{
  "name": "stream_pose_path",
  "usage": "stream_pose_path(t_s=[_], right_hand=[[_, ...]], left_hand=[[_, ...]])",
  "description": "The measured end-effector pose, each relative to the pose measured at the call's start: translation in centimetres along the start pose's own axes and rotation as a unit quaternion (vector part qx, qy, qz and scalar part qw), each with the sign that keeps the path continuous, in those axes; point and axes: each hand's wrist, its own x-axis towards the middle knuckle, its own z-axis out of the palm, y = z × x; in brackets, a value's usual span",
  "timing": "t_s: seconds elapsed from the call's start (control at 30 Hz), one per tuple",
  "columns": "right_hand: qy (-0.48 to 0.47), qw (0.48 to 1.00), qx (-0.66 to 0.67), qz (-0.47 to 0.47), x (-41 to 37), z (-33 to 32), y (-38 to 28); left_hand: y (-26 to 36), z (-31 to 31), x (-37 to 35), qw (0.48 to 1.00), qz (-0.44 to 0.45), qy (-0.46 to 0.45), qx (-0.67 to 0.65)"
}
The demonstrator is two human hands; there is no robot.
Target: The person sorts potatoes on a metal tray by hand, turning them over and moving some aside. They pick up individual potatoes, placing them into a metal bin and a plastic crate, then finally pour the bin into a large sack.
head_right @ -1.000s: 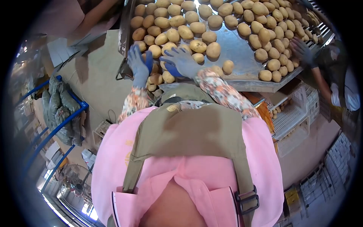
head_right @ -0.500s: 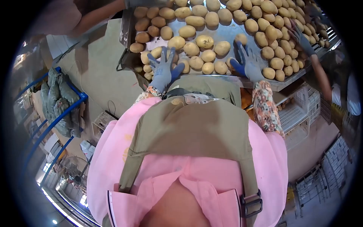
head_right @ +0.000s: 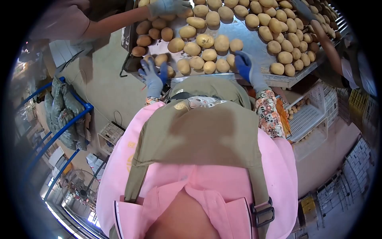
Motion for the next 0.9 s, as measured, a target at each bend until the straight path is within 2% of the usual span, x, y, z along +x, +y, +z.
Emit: stream_pose_path(t_s=[0.03,0.07,0.1,0.13,0.17,0.2,0.23,0.27,0.3,0.33,0.37,0.43,0.47,0.5,0.53,0.57,0.6,0.63,0.67,0.7,0.73,0.77,0.83,0.87,0.9], right_hand=[[0.013,0.991,0.129,0.035,0.0,-0.2,0.4],[0.014,0.992,0.119,0.034,0.4,-0.4,1.2],[0.011,0.992,0.121,0.030,0.6,-0.4,0.9],[-0.004,0.999,-0.006,-0.038,0.5,-0.3,0.2],[-0.019,0.985,-0.133,-0.104,0.2,0.0,-0.5],[-0.071,0.979,-0.139,-0.128,-0.3,0.8,-1.3],[-0.073,0.979,-0.136,-0.129,0.0,2.4,-1.9],[-0.148,0.965,-0.148,-0.156,0.3,4.3,-2.4],[-0.221,0.945,-0.161,-0.181,0.5,6.0,-3.3],[-0.249,0.937,-0.074,-0.232,0.9,7.3,-5.5],[-0.249,0.937,-0.076,-0.233,1.5,7.6,-8.1],[-0.329,0.918,-0.052,-0.214,2.6,7.4,-12.0],[-0.331,0.918,-0.052,-0.214,2.5,7.1,-11.9],[-0.325,0.934,0.141,-0.045,2.5,6.2,-11.3],[-0.298,0.890,0.322,0.126,2.7,5.1,-10.5],[-0.283,0.892,0.341,0.089,2.9,2.7,-10.0],[-0.221,0.966,0.129,0.038,3.6,0.8,-9.8],[-0.147,0.985,-0.090,-0.018,4.3,-0.8,-9.2],[-0.068,0.990,-0.118,-0.040,4.4,-1.5,-5.8],[-0.054,0.980,-0.190,-0.024,4.9,-1.8,-3.1],[-0.080,0.984,-0.151,-0.039,2.4,-2.9,-7.1],[-0.086,0.984,-0.151,-0.043,2.1,-2.5,-5.1],[-0.182,0.980,-0.069,0.036,0.8,-0.9,1.7],[-0.185,0.980,-0.071,0.035,0.7,0.2,2.9],[-0.155,0.986,-0.058,-0.001,1.0,1.4,3.9]], left_hand=[[-1.6,0.3,0.6,0.999,-0.029,0.028,-0.033],[-3.4,0.4,1.1,0.999,-0.032,0.031,-0.032],[-5.4,0.6,1.7,0.998,0.002,0.049,-0.048],[-6.0,0.2,2.1,0.995,0.035,0.067,-0.064],[-6.3,0.4,2.4,0.995,0.032,0.072,-0.062],[-5.7,0.0,2.7,0.995,0.060,0.076,-0.022],[-5.0,-0.5,2.7,0.993,0.089,0.077,0.019],[-3.7,-0.5,2.3,0.990,0.112,0.081,0.030],[-2.4,-0.3,2.5,0.992,0.114,0.040,0.022],[-0.3,-0.3,1.7,0.988,0.149,0.024,-0.033],[1.6,0.0,0.9,0.979,0.183,0.009,-0.089],[2.7,2.0,0.9,0.985,0.161,-0.063,0.030],[3.3,2.0,0.5,0.988,0.142,-0.056,-0.030],[3.0,1.6,0.0,0.988,0.140,-0.055,-0.030],[2.4,1.1,-0.2,0.989,0.135,-0.062,0.010],[1.6,0.7,-0.4,0.988,0.128,-0.069,0.049],[0.3,0.4,-0.7,0.987,0.139,-0.039,0.075],[-1.2,0.7,-1.0,0.988,0.129,-0.038,0.076],[-2.7,1.2,-1.1,0.988,0.148,0.001,0.040],[-3.7,1.3,-1.3,0.985,0.168,0.040,0.005],[-3.6,0.1,-1.9,0.982,0.179,0.055,-0.007],[-4.0,0.0,-2.9,0.983,0.173,0.058,-0.005],[-4.7,0.2,-5.7,0.975,0.135,0.105,-0.139],[-4.5,-0.7,-6.5,0.979,0.076,0.052,-0.180],[-4.9,-0.5,-6.6,0.979,0.074,0.052,-0.181]])
